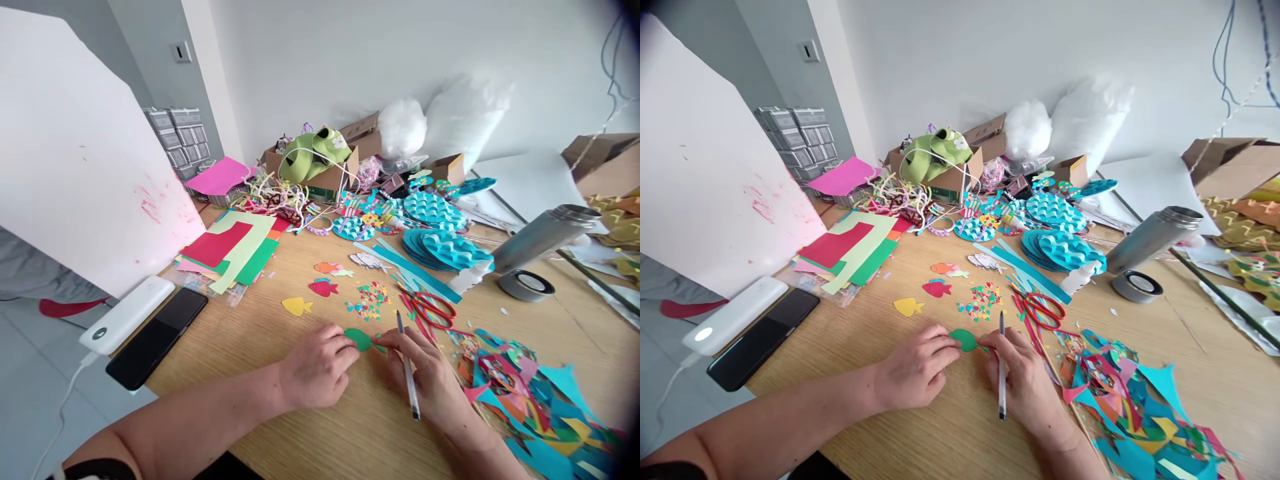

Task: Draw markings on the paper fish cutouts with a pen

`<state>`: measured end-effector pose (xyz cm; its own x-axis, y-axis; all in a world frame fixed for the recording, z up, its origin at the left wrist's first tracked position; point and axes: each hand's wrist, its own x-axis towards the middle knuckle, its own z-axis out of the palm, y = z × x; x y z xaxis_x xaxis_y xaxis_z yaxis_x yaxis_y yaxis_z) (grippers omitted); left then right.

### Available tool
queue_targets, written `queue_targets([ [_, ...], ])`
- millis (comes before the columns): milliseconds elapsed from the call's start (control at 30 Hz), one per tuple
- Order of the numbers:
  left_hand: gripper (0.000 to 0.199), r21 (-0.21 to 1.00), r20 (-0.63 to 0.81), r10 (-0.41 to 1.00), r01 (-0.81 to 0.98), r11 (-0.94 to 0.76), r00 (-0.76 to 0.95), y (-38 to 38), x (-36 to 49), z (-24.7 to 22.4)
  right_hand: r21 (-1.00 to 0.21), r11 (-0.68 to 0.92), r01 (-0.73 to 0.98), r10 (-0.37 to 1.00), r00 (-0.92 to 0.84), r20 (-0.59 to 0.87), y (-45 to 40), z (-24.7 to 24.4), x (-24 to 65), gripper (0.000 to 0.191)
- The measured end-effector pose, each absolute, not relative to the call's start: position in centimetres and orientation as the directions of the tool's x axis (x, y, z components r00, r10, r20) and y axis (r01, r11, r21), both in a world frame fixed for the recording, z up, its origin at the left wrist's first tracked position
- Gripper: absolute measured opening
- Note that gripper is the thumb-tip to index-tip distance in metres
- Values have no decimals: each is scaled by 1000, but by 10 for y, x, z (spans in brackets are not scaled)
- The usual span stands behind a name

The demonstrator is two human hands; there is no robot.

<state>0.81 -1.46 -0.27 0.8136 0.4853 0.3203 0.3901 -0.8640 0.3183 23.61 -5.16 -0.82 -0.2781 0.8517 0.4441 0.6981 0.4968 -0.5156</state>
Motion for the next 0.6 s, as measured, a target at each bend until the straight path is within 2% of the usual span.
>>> queue_targets([
  [467, 37, 280, 245, 451, 383, -881, 858, -18, 10, -4, -481, 490, 727, 848, -269, 456, -49, -12, 234, 15],
  [600, 38, 333, 286, 546, 453, -827, 787, -15, 9, 1, -475, 484, 734, 849, -264, 458, -50, -12, 233, 14],
])
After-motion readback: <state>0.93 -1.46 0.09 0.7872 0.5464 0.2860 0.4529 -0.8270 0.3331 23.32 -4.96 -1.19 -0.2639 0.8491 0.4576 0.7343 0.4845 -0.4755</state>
